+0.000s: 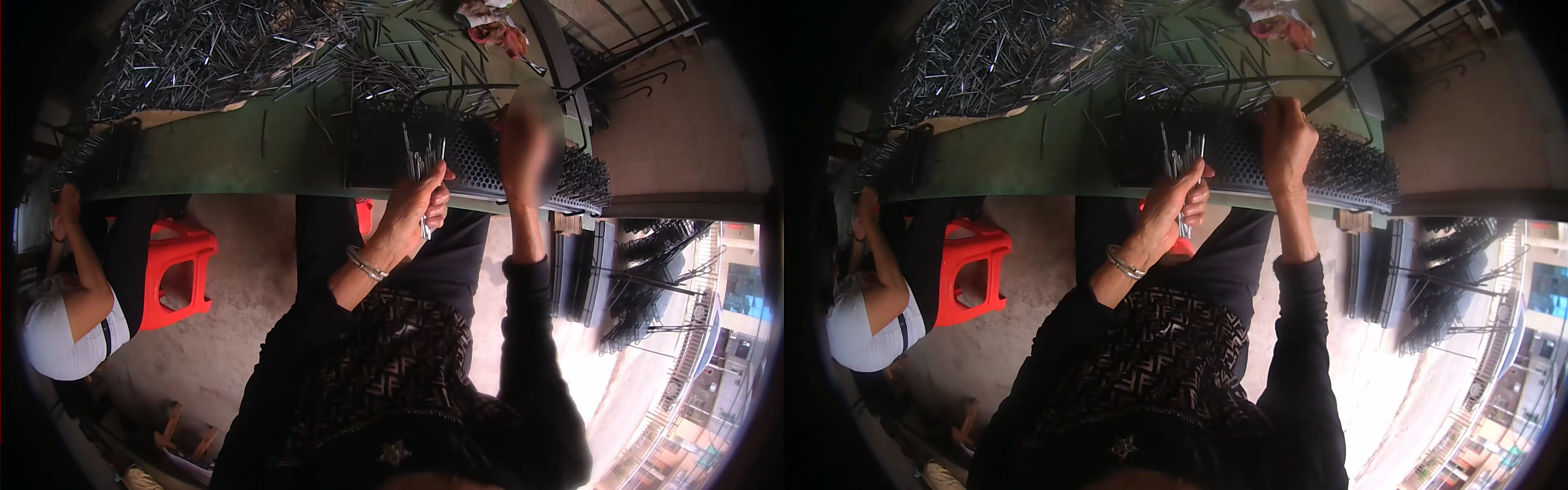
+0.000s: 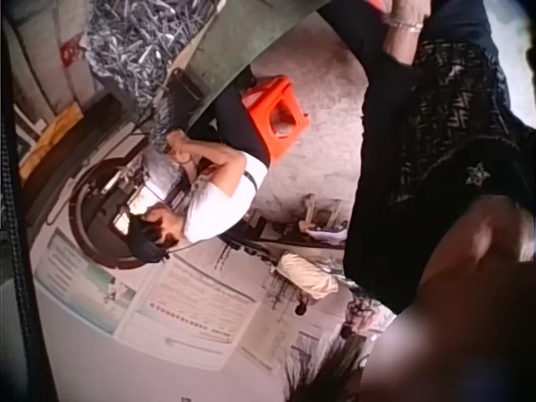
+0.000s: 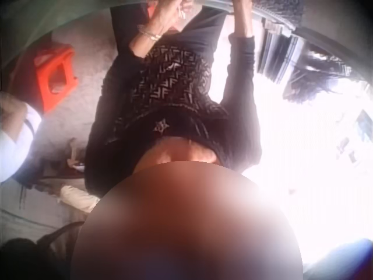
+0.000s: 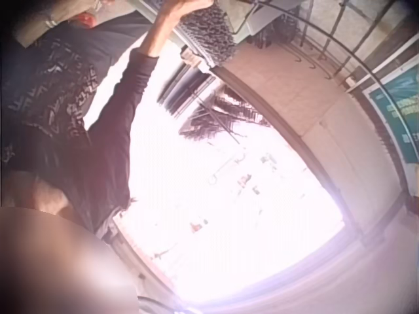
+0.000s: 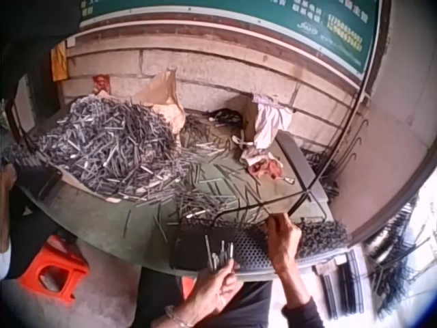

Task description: The recorder gathers and organizes thin metal rods at a workstation.

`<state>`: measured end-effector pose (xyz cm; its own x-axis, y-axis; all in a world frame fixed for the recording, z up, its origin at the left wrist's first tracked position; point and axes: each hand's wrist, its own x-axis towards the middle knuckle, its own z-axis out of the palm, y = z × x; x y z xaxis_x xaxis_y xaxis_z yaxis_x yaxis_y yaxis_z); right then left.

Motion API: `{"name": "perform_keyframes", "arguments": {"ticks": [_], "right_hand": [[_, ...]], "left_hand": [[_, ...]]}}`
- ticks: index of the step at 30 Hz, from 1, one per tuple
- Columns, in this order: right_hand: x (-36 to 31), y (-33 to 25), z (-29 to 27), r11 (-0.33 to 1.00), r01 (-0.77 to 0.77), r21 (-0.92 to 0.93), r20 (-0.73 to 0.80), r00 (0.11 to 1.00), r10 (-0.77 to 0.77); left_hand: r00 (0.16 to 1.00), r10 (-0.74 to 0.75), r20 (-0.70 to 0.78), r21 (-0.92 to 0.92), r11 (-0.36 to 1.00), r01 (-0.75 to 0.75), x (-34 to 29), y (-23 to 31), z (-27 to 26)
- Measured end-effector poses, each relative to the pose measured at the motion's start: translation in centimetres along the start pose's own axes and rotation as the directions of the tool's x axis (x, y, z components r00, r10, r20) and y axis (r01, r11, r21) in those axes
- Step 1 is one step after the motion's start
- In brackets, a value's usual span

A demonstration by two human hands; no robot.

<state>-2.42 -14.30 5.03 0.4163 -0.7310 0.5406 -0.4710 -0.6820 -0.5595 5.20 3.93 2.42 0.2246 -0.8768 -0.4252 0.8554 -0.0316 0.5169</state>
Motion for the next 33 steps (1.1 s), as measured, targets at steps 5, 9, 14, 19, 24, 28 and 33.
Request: {"name": "perform_keyframes", "arguments": {"ticks": [5, 9, 14, 19, 24, 28, 33], "right_hand": [[0.5, 0.5, -0.5, 0.998, -0.023, 0.063, 0.110, 0.994, 0.015], [0.6, 1.0, 0.1, 1.000, -0.030, -0.009, 0.147, 0.989, 0.031], [0.3, -0.2, 0.9, 0.968, 0.088, -0.235, 0.156, 0.986, -0.052], [0.7, 1.0, 0.9, 0.952, 0.095, -0.291, 0.199, 0.979, -0.037], [-0.2, -0.5, 1.3, 0.971, 0.124, -0.206, 0.111, 0.988, -0.103], [0.2, -2.2, -0.3, 0.999, -0.033, -0.017, 0.287, 0.957, 0.036], [-1.3, -6.2, -1.9, 0.805, -0.391, 0.446, 0.644, 0.765, 0.014]], "left_hand": [[0.821, 0.555, -0.136, 0.193, 0.827, -0.528, 1.0, 4.9, -3.6], [0.524, 0.840, -0.142, 0.585, 0.498, -0.640, 3.2, 9.4, -9.5], [0.462, 0.887, -0.019, 0.844, 0.262, -0.468, 5.5, 7.2, -16.5], [0.491, 0.870, -0.031, 0.852, 0.280, -0.442, 6.2, 6.7, -16.6], [0.590, 0.766, -0.254, 0.425, 0.636, -0.644, 4.9, 9.0, -16.3], [0.848, 0.523, -0.084, 0.068, 0.852, -0.519, 2.2, 9.8, -9.6], [0.955, 0.281, 0.092, 0.184, 0.938, -0.293, -0.3, 5.0, -1.4]]}}
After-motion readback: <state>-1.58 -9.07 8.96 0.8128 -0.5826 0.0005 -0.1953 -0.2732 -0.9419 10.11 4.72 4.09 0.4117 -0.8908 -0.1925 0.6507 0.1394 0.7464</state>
